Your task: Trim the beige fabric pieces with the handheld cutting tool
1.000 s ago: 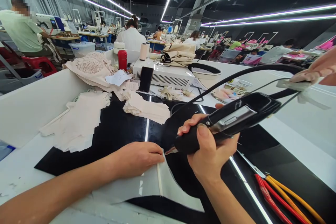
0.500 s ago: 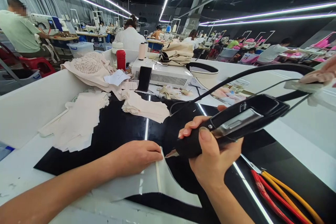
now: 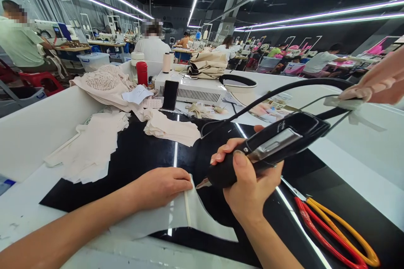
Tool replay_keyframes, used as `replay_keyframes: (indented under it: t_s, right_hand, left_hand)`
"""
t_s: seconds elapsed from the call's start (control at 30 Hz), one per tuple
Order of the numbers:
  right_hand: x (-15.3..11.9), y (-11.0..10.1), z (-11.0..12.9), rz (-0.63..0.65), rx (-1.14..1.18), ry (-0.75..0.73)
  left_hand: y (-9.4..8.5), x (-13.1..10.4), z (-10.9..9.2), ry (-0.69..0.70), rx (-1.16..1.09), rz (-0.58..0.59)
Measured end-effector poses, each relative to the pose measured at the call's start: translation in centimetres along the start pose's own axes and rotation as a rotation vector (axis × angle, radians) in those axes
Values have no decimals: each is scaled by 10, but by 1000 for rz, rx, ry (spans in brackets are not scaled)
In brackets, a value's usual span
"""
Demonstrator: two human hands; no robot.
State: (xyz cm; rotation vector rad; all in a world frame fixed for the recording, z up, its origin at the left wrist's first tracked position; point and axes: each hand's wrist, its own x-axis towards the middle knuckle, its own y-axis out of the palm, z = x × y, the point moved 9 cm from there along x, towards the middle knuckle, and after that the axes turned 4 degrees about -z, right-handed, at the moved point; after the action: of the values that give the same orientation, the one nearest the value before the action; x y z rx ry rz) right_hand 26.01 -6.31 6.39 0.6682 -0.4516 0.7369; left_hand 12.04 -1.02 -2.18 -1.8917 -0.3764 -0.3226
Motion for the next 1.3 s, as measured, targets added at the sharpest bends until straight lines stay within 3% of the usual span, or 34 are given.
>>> replay_keyframes:
  t_s: [0.43,0.63,0.83,1.3]
  right_hand:
    - [-2,2,2,29,-25,4]
    - [-3,-5,15,3,-23,3]
    - [-6,-3,16,28,-38,2]
    - [-7,1,14,44,-57,9]
  left_hand:
    - [1,-2,4,1,1,11]
    - [-6,2,-9,51,-3,-25]
    - [5,1,-20,38,39,56]
    - [1,-3,-23,53,8,35]
